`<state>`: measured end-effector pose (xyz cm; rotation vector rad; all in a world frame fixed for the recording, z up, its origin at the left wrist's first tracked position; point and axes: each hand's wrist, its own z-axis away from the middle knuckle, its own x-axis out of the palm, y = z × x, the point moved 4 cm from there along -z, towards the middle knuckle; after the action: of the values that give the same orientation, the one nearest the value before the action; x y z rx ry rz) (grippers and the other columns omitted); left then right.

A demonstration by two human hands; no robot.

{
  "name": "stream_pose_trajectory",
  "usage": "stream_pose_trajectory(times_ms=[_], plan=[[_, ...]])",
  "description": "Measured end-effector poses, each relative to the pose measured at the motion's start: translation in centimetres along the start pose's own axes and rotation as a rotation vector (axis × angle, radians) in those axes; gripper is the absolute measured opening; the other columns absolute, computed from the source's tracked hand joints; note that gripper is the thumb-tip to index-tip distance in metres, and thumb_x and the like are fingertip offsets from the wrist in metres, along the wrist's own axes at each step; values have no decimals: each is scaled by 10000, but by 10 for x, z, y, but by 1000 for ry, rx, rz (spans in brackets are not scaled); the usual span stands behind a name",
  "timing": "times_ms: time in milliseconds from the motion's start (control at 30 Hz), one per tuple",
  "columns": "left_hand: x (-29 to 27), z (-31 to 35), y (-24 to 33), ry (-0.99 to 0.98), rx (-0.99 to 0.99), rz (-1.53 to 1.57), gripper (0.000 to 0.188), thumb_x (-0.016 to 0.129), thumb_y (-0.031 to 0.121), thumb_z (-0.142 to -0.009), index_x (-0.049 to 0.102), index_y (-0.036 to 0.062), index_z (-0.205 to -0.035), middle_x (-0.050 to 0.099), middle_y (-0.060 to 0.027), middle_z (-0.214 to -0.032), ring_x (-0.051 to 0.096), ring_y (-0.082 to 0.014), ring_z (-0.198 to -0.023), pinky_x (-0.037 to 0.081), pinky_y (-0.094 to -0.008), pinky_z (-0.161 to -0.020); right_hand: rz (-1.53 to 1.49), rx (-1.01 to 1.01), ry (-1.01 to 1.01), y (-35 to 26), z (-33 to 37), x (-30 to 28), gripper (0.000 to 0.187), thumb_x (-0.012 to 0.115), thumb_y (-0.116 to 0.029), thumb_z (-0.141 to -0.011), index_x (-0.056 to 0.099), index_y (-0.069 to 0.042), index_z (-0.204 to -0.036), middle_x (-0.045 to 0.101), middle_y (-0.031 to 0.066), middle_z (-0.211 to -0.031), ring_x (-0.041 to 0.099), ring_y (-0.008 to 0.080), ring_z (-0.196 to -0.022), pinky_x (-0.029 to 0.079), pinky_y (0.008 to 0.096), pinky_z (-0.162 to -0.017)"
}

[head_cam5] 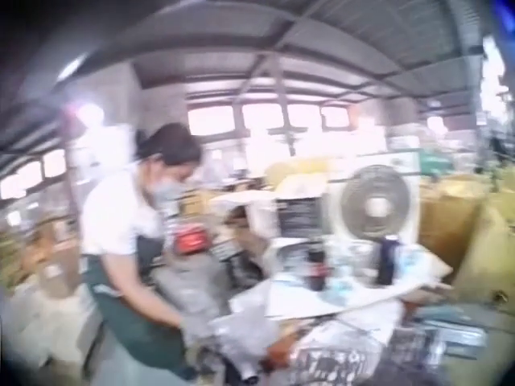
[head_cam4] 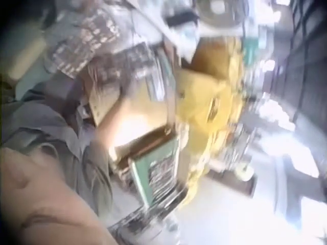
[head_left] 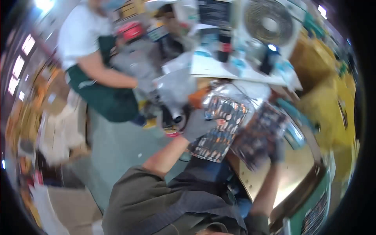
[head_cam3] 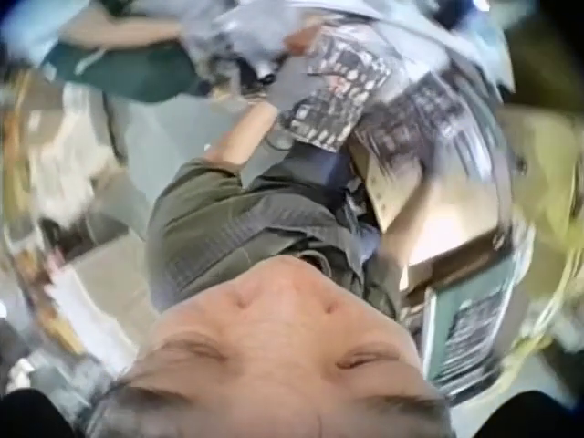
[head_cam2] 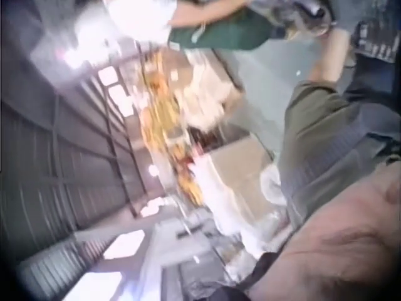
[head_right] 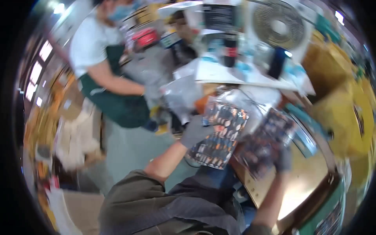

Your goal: Packaging and sealing small industrial components in plastic sleeves at a workstation.

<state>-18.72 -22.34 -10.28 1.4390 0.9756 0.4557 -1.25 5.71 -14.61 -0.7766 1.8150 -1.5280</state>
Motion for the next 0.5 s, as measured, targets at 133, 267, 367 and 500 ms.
stream_pose_trajectory(times_ms=[133,267,367,500], plan=[[4,25,-41,134,-447,224,319,658,269,-836,638,54,-1072,638,-2,-855,557,-111,-714,452,-242,-671,-420,416,-206,-42,45,52,304,606,-146,-719,577,24,-970,645,127,-881,612,201,-725,505,303,-661],[13,45,-29,-18,-512,1110,481,473,374,-943,479,7,-1253,573,-64,-1098,536,-110,-973,431,-246,-835,-180,473,-419,49,38,122,463,710,-162,-669,584,3,-1083,625,58,-966,583,157,-869,457,306,-794],[-47,58,3,111,104,759,516,553,327,-906,450,12,-1302,543,-81,-1221,475,-139,-1143,346,-284,-996,-337,452,-459,53,15,162,462,701,-151,-710,563,17,-1118,619,61,-993,582,174,-909,462,309,-831],[-111,37,-14,38,-229,727,428,614,250,-801,562,41,-1171,612,-63,-1058,582,-150,-951,452,-294,-864,-585,400,-603,-99,-6,258,627,646,-267,-823,384,-4,-1328,522,113,-1215,523,189,-1086,420,309,-933]])
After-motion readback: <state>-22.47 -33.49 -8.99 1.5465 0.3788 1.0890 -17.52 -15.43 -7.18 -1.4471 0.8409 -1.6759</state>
